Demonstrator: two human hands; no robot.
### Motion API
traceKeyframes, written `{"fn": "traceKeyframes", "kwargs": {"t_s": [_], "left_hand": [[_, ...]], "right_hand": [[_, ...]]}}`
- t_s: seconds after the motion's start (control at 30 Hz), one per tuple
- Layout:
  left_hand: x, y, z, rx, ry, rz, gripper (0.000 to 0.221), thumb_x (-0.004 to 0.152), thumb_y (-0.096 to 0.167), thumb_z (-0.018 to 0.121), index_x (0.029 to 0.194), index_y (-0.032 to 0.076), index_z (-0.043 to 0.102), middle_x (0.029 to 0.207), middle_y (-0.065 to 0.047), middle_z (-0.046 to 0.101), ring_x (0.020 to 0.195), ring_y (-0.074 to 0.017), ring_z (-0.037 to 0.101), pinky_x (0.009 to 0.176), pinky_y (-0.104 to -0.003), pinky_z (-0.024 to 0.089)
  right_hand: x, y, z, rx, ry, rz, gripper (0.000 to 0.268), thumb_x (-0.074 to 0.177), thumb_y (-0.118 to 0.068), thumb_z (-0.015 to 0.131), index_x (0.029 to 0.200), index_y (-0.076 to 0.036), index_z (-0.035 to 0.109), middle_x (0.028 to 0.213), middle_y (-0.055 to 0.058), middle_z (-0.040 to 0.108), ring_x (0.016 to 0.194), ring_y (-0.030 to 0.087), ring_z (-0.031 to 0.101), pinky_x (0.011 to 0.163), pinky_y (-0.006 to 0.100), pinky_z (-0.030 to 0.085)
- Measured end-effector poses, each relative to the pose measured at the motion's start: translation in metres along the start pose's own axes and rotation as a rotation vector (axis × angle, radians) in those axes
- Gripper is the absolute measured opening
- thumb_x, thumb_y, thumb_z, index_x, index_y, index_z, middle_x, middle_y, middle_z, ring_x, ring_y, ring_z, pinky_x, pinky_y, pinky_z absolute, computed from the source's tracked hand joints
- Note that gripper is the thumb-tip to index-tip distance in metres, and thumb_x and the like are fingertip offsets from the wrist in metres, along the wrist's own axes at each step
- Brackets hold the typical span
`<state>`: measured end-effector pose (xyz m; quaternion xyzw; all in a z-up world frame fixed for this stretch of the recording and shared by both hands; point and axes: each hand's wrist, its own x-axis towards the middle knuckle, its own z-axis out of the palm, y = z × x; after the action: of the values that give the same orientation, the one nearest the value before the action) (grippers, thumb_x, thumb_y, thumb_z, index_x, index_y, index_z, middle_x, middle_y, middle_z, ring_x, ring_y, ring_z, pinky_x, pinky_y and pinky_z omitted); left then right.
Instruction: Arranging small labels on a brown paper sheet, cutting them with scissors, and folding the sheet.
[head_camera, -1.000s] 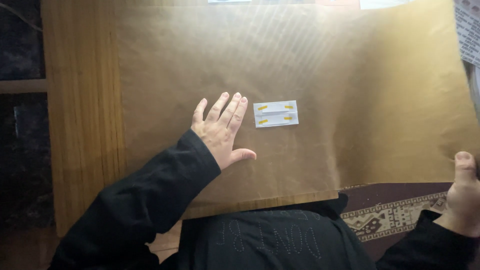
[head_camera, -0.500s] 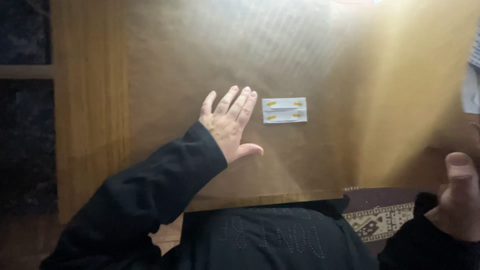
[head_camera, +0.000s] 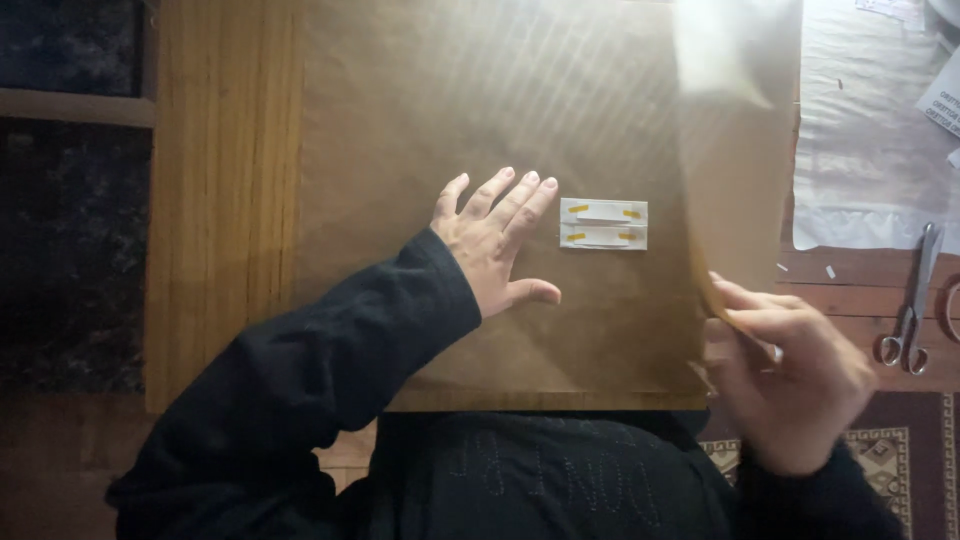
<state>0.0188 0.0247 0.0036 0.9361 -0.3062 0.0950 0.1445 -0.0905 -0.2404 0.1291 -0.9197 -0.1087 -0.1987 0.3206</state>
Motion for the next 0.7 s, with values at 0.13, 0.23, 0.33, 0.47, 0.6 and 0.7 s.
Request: {"fn": "traceKeyframes", "kwargs": {"t_s": [0.13, 0.23, 0.33, 0.47, 0.6, 0.7], "left_hand": [[0.001, 0.002, 0.001, 0.055, 0.017, -0.004, 0.105, 0.080, 0.097, 0.046, 0.157, 0.026, 0.039, 0.157, 0.001, 0.052, 0.145, -0.0231, 0.047, 0.115, -0.054, 0.029], [0.002, 0.002, 0.007, 0.082, -0.001, -0.002, 0.098, 0.083, 0.095, 0.036, 0.157, 0.030, 0.040, 0.157, -0.001, 0.051, 0.145, -0.0245, 0.047, 0.115, -0.056, 0.029], [0.002, 0.002, 0.007, 0.092, 0.052, -0.007, 0.094, 0.083, 0.094, 0.041, 0.155, 0.033, 0.044, 0.154, 0.001, 0.055, 0.141, -0.0227, 0.052, 0.114, -0.055, 0.033], [0.002, 0.002, 0.009, 0.096, 0.021, -0.023, 0.092, 0.084, 0.093, 0.039, 0.156, 0.035, 0.042, 0.156, 0.002, 0.053, 0.143, -0.0211, 0.049, 0.115, -0.055, 0.031], [0.003, 0.002, 0.003, 0.016, 0.065, -0.040, 0.099, 0.086, 0.090, 0.046, 0.157, 0.022, 0.039, 0.153, 0.002, 0.058, 0.141, -0.0223, 0.053, 0.114, -0.054, 0.033], [0.004, 0.001, -0.001, -0.079, 0.055, -0.059, 0.109, 0.083, 0.093, 0.045, 0.161, 0.020, 0.024, 0.153, 0.002, 0.059, 0.142, -0.0240, 0.055, 0.115, -0.055, 0.033]], "right_hand": [[0.005, -0.024, 0.024, -0.046, -0.009, -0.022, 0.016, 0.095, 0.006, 0.075, 0.088, -0.004, 0.064, 0.109, 0.020, 0.077, 0.099, 0.027, 0.078, 0.077, 0.030, 0.054], [0.005, -0.031, 0.042, -0.069, -0.019, -0.047, 0.015, 0.092, 0.009, 0.073, 0.087, -0.003, 0.065, 0.112, 0.018, 0.078, 0.069, 0.018, 0.065, 0.070, 0.031, 0.052], [-0.001, -0.028, 0.053, -0.114, -0.062, -0.078, 0.012, 0.093, 0.004, 0.072, 0.090, -0.006, 0.067, 0.113, 0.011, 0.078, 0.075, 0.018, 0.068, 0.069, 0.030, 0.052], [-0.003, -0.033, 0.064, -0.102, -0.050, -0.118, 0.016, 0.091, 0.006, 0.073, 0.090, -0.007, 0.064, 0.112, 0.010, 0.078, 0.085, 0.020, 0.074, 0.077, 0.030, 0.056], [-0.007, -0.027, 0.072, -0.100, -0.074, -0.154, 0.017, 0.090, 0.005, 0.072, 0.093, -0.008, 0.062, 0.115, 0.008, 0.078, 0.082, 0.019, 0.073, 0.072, 0.030, 0.056], [-0.008, -0.026, 0.076, -0.091, -0.093, -0.189, 0.016, 0.089, 0.006, 0.071, 0.090, -0.008, 0.064, 0.112, 0.009, 0.078, 0.081, 0.020, 0.073, 0.073, 0.030, 0.057]]}}
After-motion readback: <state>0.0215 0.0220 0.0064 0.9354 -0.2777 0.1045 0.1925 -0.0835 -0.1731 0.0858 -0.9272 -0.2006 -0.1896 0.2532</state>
